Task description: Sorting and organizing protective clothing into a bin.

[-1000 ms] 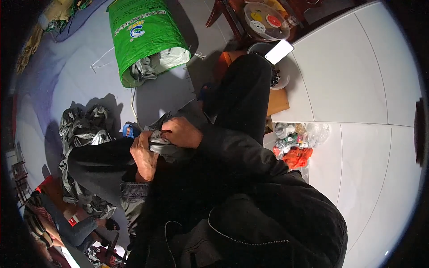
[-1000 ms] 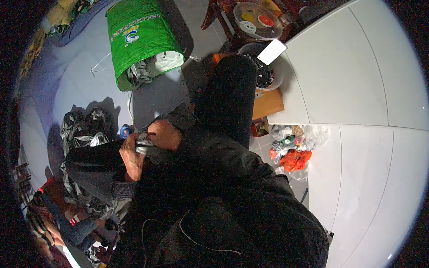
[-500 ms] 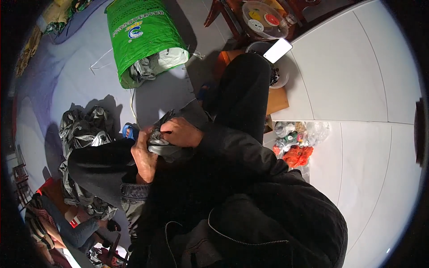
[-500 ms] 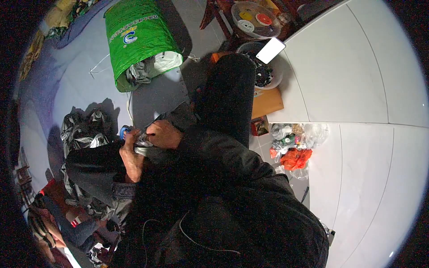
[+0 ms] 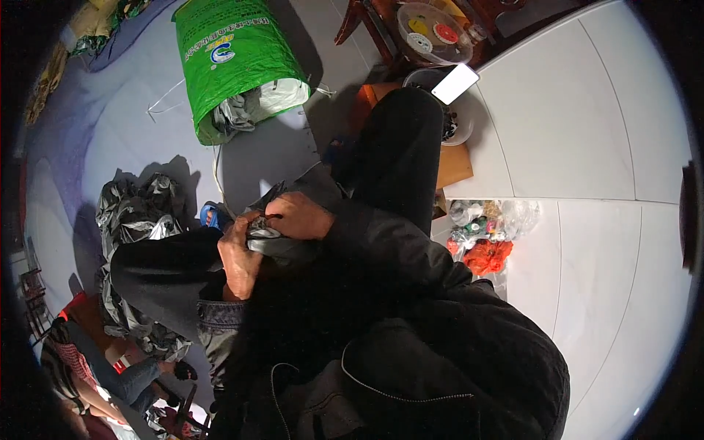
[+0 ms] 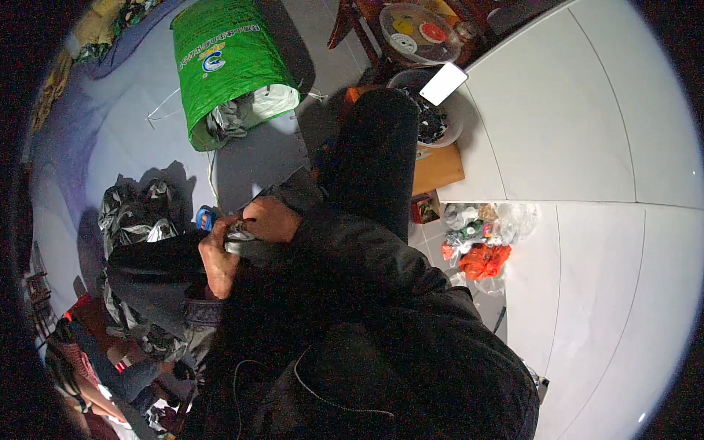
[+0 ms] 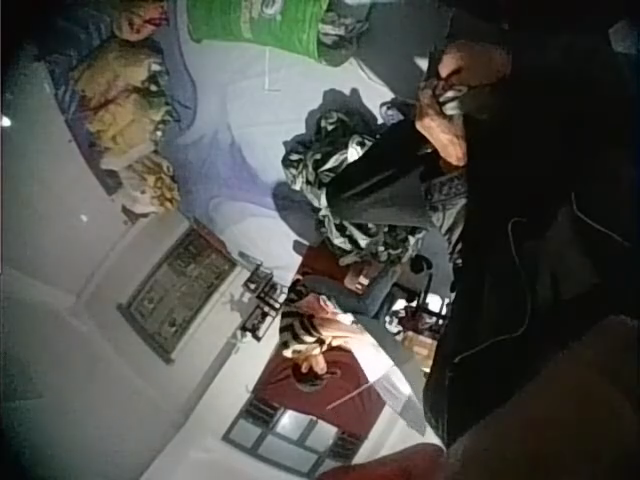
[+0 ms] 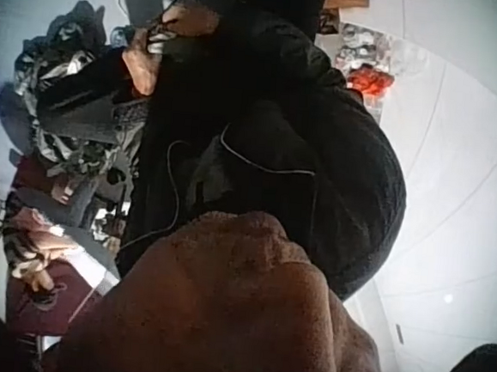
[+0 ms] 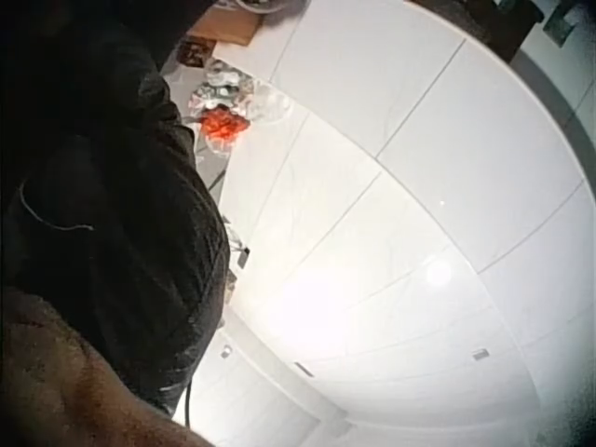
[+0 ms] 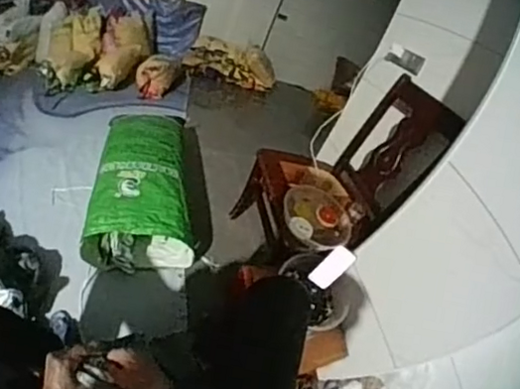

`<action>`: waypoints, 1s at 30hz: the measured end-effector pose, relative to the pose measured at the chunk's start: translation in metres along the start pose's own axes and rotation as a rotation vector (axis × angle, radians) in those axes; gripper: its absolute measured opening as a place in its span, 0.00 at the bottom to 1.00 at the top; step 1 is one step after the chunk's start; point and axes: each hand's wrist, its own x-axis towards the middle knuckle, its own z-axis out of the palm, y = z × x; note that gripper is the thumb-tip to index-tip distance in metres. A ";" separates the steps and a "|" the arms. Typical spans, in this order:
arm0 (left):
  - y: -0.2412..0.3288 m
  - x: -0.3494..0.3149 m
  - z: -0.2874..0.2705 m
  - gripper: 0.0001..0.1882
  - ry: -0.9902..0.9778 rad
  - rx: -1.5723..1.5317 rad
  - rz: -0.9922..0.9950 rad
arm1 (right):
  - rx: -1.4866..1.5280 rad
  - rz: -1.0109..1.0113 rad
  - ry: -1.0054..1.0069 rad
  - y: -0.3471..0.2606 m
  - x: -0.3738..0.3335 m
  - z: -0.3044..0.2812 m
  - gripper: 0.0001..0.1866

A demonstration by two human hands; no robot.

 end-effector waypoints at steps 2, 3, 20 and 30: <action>0.005 0.001 0.000 0.18 0.009 0.004 -0.006 | 0.007 -0.036 0.040 -0.001 0.001 0.001 0.18; 0.007 0.002 -0.001 0.18 0.017 0.008 -0.011 | 0.018 -0.049 0.038 0.001 0.001 0.002 0.18; -0.001 0.001 0.005 0.17 0.061 0.070 0.010 | 0.072 -0.029 -0.069 0.000 0.004 0.002 0.18; 0.003 0.002 0.003 0.18 0.080 0.087 0.058 | 0.050 0.115 -0.233 0.001 0.006 -0.003 0.13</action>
